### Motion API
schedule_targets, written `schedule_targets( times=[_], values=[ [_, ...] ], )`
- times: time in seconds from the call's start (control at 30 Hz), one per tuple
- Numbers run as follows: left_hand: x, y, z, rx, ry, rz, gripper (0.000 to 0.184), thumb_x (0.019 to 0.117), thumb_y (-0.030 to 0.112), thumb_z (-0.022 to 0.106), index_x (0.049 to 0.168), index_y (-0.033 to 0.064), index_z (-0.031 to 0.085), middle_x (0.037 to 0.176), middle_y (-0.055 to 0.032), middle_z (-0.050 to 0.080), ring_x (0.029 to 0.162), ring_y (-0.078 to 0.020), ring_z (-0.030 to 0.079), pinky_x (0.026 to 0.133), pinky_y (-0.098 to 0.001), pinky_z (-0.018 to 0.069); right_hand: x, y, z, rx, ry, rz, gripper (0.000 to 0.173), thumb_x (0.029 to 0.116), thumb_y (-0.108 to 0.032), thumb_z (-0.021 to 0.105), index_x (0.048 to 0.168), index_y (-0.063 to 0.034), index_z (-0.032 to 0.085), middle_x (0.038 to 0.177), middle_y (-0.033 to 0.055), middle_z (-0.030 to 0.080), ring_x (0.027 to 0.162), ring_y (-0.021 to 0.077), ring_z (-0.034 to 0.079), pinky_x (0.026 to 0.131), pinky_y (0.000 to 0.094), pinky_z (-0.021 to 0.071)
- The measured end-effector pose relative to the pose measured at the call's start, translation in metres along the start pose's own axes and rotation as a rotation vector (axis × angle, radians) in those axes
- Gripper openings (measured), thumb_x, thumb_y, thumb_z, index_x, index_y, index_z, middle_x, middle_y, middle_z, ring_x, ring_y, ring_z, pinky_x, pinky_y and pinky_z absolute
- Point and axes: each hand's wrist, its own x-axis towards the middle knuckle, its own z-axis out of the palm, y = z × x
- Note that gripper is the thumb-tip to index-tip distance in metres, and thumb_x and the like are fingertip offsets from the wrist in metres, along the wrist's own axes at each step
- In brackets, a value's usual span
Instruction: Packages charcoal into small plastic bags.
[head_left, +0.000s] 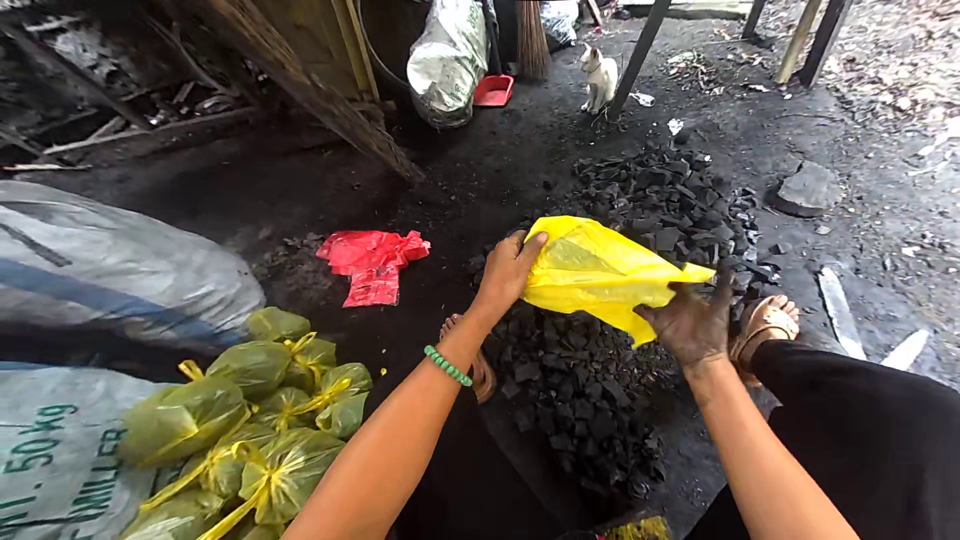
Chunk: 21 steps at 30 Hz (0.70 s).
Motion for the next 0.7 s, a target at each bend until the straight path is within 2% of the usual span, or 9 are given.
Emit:
schedule_targets(
  times=[0.07,0.13,0.17,0.23,0.3,0.47,0.53,0.6,0.7],
  values=[
    [0.003,0.0,0.0,0.098,-0.003,-0.044,0.045,0.1103,0.033,0.044,0.118,-0.0083,0.061,0.1,-0.0244,0.066,0.094,-0.0328,0.065,0.089,-0.0531,0.05,-0.007,0.011,0.011,-0.042,0.058,0.119,0.08,0.0956,-0.081,0.023,0.133,-0.0163,0.051,0.118,0.0073,0.067,0.108,0.0247,0.067,0.086,0.0497,0.0594],
    [0.005,0.001,-0.001,0.271,-0.012,-0.092,0.047,0.1108,0.033,0.043,0.117,-0.0102,0.06,0.102,-0.0289,0.064,0.097,-0.0404,0.064,0.09,-0.058,0.0471,-0.01,0.017,0.022,-0.192,0.074,0.133,0.031,0.1086,-0.035,0.043,0.124,-0.0103,0.053,0.105,0.0045,0.07,0.094,0.0162,0.071,0.08,0.037,0.0617],
    [0.005,0.002,-0.001,0.385,-0.002,-0.12,0.045,0.1109,0.031,0.044,0.121,-0.0102,0.06,0.108,-0.032,0.064,0.103,-0.0451,0.063,0.092,-0.0612,0.0464,-0.007,0.018,0.03,-0.283,0.104,0.105,0.013,0.102,-0.007,0.054,0.115,-0.0059,0.058,0.095,0.0042,0.072,0.084,0.0134,0.072,0.074,0.033,0.0624],
    [0.005,0.002,0.001,0.609,0.041,-0.138,0.041,0.1085,0.024,0.05,0.138,-0.0046,0.051,0.134,-0.034,0.054,0.118,-0.051,0.058,0.098,-0.0656,0.0459,-0.005,0.02,0.037,-0.438,0.116,0.027,0.027,0.0869,0.014,0.067,0.109,-0.0008,0.062,0.091,0.0042,0.073,0.081,0.0104,0.071,0.075,0.0301,0.0618],
    [0.001,0.007,0.004,0.602,0.069,-0.062,0.054,0.102,0.024,0.063,0.145,-0.0031,0.046,0.145,-0.0346,0.042,0.129,-0.0543,0.048,0.102,-0.0687,0.0395,-0.008,0.023,0.039,-0.512,0.135,0.001,0.04,0.0818,0.013,0.074,0.118,0.0023,0.061,0.1,0.0084,0.072,0.089,0.0131,0.07,0.081,0.0332,0.0607],
    [-0.039,0.027,0.046,0.305,-0.434,-0.154,0.057,0.0948,0.045,0.071,0.123,-0.004,0.063,0.109,-0.0259,0.068,0.1,-0.0393,0.068,0.09,-0.0602,0.0536,-0.021,0.039,0.049,-0.424,0.136,0.127,0.024,0.0917,0.0,0.071,0.114,-0.0028,0.065,0.097,0.0036,0.072,0.086,0.0093,0.068,0.08,0.0306,0.0591],
    [-0.057,0.041,0.058,0.286,-0.513,-0.172,0.059,0.0911,0.039,0.077,0.125,-0.0056,0.06,0.107,-0.0254,0.068,0.099,-0.038,0.067,0.089,-0.0576,0.0527,-0.025,0.042,0.048,-0.317,0.004,0.184,0.014,0.0931,0.001,0.066,0.106,-0.0031,0.067,0.087,0.0032,0.074,0.078,0.009,0.071,0.076,0.0291,0.0612],
    [-0.073,0.047,0.059,0.137,-0.481,-0.143,0.037,0.0912,0.021,0.077,0.113,-0.0059,0.063,0.093,-0.0187,0.067,0.078,-0.0249,0.064,0.071,-0.0403,0.0531,-0.03,0.037,0.046,-0.311,-0.092,0.266,0.012,0.098,-0.007,0.058,0.1,-0.006,0.07,0.081,0.0009,0.073,0.072,0.0064,0.07,0.071,0.025,0.0603],
    [-0.058,0.016,0.07,-0.367,-0.479,-0.278,0.014,0.096,0.003,0.068,0.103,-0.0059,0.06,0.09,-0.0108,0.063,0.076,-0.0149,0.065,0.072,-0.0318,0.0587,-0.03,0.024,0.039,-0.434,-0.084,0.214,0.013,0.1025,-0.013,0.059,0.111,-0.0044,0.066,0.089,0.0011,0.071,0.08,0.0059,0.068,0.077,0.0256,0.0599]
  ],
)
